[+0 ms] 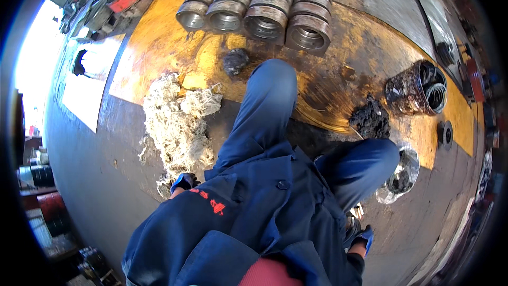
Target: The person wipes sludge and grease off heavy metal components with a cloth, uses a tool to apply and pack grease onto internal pieces, and clears away excess grease from the work surface with a small putty knife.
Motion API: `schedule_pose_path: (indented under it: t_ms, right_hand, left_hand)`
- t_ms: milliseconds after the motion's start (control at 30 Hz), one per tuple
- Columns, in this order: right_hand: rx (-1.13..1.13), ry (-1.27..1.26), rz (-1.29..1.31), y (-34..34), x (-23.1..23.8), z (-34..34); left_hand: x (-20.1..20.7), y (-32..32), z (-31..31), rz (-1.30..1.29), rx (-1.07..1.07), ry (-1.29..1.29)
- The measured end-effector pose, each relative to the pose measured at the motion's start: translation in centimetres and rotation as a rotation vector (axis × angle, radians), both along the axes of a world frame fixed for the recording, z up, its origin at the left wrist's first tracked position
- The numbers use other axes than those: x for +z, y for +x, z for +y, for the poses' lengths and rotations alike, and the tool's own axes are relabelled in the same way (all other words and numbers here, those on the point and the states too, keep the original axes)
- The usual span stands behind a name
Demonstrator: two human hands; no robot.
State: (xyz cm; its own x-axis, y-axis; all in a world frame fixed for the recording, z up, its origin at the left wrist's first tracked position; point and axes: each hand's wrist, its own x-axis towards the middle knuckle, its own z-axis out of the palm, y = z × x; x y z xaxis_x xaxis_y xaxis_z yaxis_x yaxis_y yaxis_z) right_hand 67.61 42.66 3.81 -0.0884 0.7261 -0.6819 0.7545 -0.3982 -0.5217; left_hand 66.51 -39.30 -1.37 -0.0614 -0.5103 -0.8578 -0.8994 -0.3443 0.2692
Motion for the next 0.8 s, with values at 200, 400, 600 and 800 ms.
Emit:
schedule_pose_path:
  t_ms: [200,400,600,800]
  right_hand:
    - [0.724,0.489,-0.11,-1.6,-3.0,4.1]
    - [0.265,0.596,0.038,-1.0,-3.4,4.6]
    - [0.064,0.473,0.204,-2.6,-4.5,-4.4]
    - [-0.045,0.353,0.186,-3.3,-6.0,-7.3]
  left_hand:
    - [-0.2,-6.5,-2.5,0.153,-0.566,0.028]
    - [0.7,-15.8,-4.8,0.188,-0.547,0.199]
    - [10.9,-30.1,-13.5,0.454,-0.205,0.153]
    - [24.2,-51.7,-1.5,0.791,-0.76,-0.072]
